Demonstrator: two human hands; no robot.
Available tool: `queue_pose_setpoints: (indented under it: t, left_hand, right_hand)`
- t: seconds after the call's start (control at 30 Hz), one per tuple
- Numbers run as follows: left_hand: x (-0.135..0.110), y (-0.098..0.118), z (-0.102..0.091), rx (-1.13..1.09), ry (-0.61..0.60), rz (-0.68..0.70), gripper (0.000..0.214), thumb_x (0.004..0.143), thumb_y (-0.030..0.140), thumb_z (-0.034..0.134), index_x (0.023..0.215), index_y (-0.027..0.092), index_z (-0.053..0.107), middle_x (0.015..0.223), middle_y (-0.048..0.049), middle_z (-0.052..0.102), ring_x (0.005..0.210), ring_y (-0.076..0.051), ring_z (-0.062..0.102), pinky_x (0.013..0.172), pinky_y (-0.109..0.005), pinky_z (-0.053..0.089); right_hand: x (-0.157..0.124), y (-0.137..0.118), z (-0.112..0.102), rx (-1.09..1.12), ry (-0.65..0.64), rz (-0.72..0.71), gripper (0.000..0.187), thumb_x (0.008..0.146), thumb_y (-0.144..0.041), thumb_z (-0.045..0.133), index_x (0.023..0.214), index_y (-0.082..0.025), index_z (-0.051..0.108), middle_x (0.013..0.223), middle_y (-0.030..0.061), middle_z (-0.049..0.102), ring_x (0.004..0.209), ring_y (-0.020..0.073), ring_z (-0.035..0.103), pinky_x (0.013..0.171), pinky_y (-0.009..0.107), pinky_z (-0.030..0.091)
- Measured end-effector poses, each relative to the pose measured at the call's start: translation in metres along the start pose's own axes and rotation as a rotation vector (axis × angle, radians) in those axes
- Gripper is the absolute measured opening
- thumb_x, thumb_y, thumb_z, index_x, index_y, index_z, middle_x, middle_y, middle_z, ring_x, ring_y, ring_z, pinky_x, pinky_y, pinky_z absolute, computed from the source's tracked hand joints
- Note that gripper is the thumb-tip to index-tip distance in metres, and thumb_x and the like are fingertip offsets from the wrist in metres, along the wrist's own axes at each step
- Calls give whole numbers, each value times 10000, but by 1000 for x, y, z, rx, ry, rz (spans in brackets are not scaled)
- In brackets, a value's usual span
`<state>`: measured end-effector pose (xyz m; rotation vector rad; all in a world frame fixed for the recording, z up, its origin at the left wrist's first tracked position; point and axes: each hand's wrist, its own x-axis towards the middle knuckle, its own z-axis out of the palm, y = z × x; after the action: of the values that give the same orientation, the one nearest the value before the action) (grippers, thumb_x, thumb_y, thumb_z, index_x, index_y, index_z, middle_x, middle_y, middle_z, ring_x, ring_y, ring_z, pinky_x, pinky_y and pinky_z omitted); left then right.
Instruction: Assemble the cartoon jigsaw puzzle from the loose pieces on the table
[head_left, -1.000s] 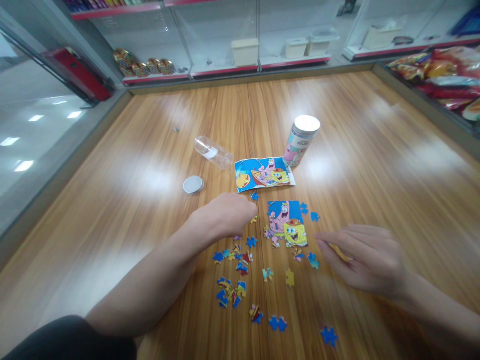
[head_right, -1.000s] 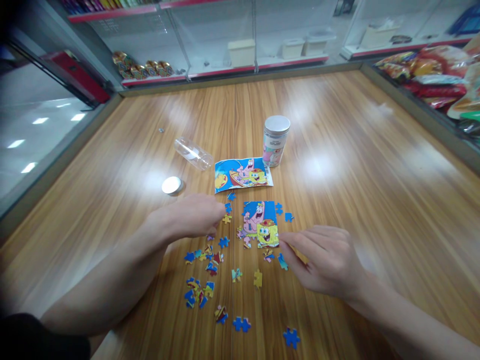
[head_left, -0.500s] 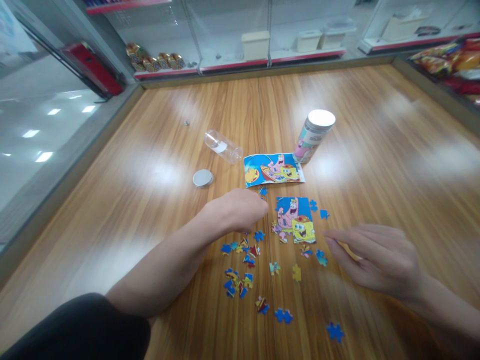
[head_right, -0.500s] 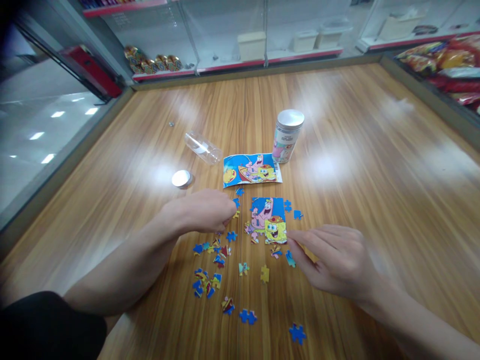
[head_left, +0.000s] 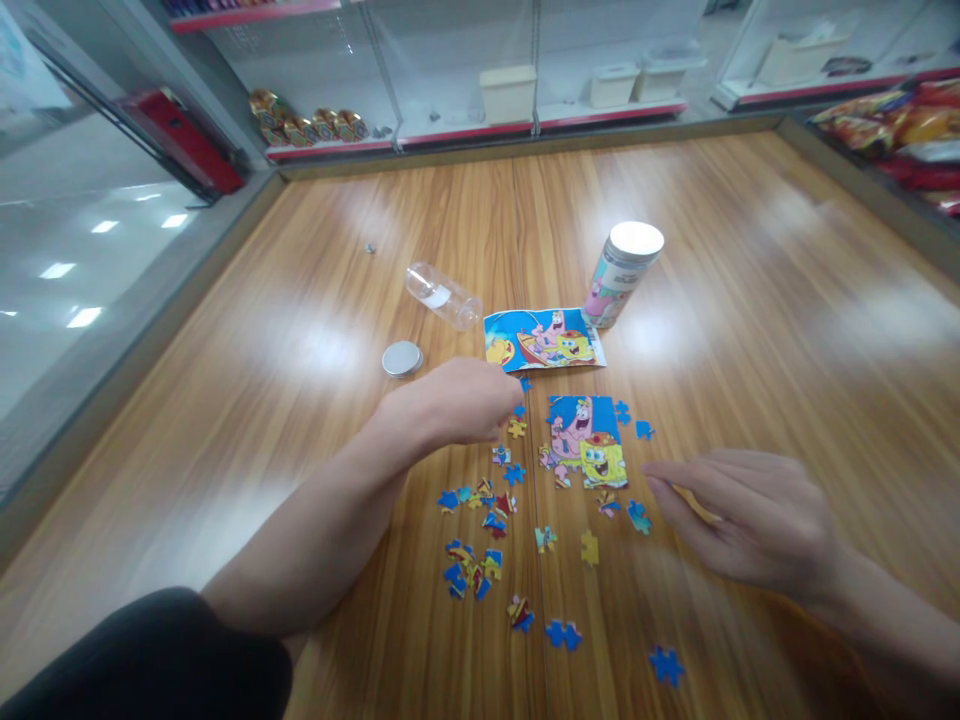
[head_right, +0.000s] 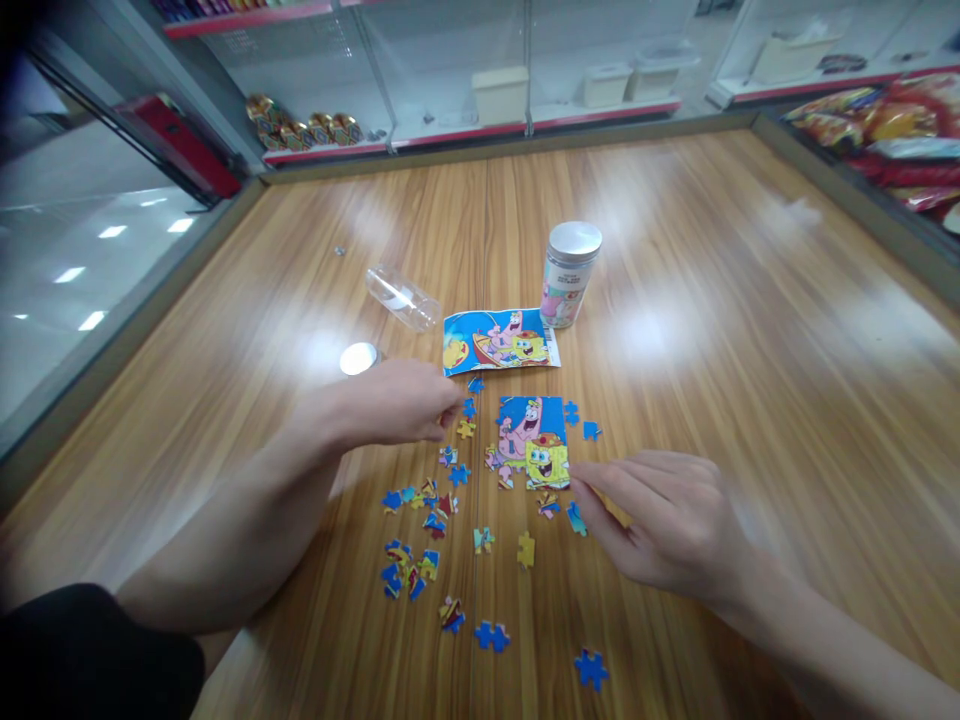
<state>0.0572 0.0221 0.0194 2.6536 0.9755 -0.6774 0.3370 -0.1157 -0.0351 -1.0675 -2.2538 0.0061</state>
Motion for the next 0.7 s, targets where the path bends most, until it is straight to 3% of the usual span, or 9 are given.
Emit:
queue_pose_setpoints:
  t: [0.17, 0.37, 0.7]
  left_hand:
    - [-5, -10, -3, -17, -36, -46, 136, 739, 253, 702, 858, 194, 729, 789, -42, 678, 688, -175, 591, 600, -271, 384]
    - [3, 8, 0, -32, -130, 11, 225, 748, 367, 755, 836, 161, 735, 730, -50, 665, 675, -176, 605, 565, -263, 389]
    - [8, 10, 8, -14, -132, 33, 166, 717, 294, 755, 819, 167, 721, 763, -57, 665, 707, -194, 616, 601, -285, 423]
  right_hand:
    - [0, 0, 0, 7, -3, 2, 187, 799, -121, 743, 965, -181, 682, 677, -31, 677, 535, 91, 580, 537, 256, 418]
    - [3, -2, 0, -2, 7, -9, 185, 796, -102, 740, 956, -169, 674, 666, -31, 674, 529, 87, 562, 538, 253, 405]
    - [6, -5, -1, 11, -9, 4, 182, 798, -91, 726, 949, -169, 661, 639, -39, 639, 506, 93, 531, 509, 267, 356]
